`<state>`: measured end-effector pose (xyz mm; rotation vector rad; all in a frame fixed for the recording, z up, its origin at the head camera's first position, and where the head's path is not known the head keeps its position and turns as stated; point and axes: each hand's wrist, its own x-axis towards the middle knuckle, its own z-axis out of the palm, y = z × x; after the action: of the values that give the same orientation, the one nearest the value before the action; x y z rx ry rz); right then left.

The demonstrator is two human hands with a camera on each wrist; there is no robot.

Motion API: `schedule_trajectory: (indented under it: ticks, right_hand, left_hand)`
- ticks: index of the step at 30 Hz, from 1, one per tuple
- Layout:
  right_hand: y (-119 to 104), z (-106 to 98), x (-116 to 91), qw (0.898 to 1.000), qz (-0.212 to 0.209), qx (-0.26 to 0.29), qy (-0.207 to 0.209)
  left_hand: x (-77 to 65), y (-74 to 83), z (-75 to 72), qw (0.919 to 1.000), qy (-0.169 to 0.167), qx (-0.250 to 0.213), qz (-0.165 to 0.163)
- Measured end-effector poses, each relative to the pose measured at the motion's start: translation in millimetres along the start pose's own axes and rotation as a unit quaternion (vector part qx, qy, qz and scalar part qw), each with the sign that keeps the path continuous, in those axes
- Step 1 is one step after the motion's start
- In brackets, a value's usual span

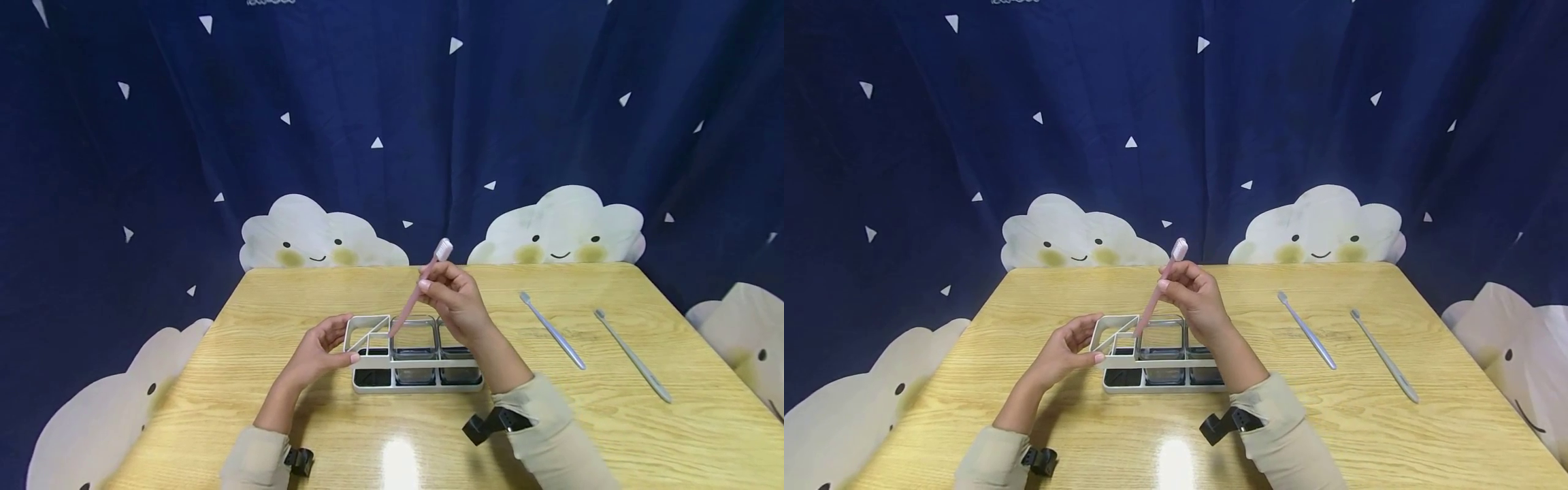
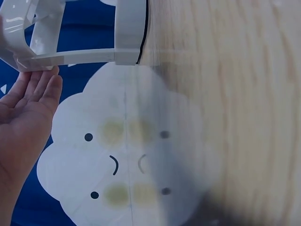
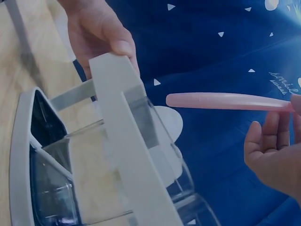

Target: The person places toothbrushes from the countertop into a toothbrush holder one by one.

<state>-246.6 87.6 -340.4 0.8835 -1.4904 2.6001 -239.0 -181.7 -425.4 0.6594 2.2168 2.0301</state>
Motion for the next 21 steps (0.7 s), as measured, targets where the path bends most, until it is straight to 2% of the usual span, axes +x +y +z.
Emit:
schedule_trajectory:
  ticks: [7,12,21]
  right_hand:
    - [11.6,1.3,-2.0,1.0,0.019,-0.001,0.013]
    - [19.4,2.3,-3.3,0.999,0.034,-0.014,0.005]
    - [26.5,4.6,-0.1,0.999,0.021,-0.037,-0.004]
  left_hand:
    - [-0.3,-3.1,0.5,0.9999,-0.004,-0.007,-0.008]
    - [-1.5,-3.6,0.5,0.9999,-0.008,-0.013,-0.005]
    - [1.2,0.0,-2.0,0.9999,-0.01,0.009,-0.005]
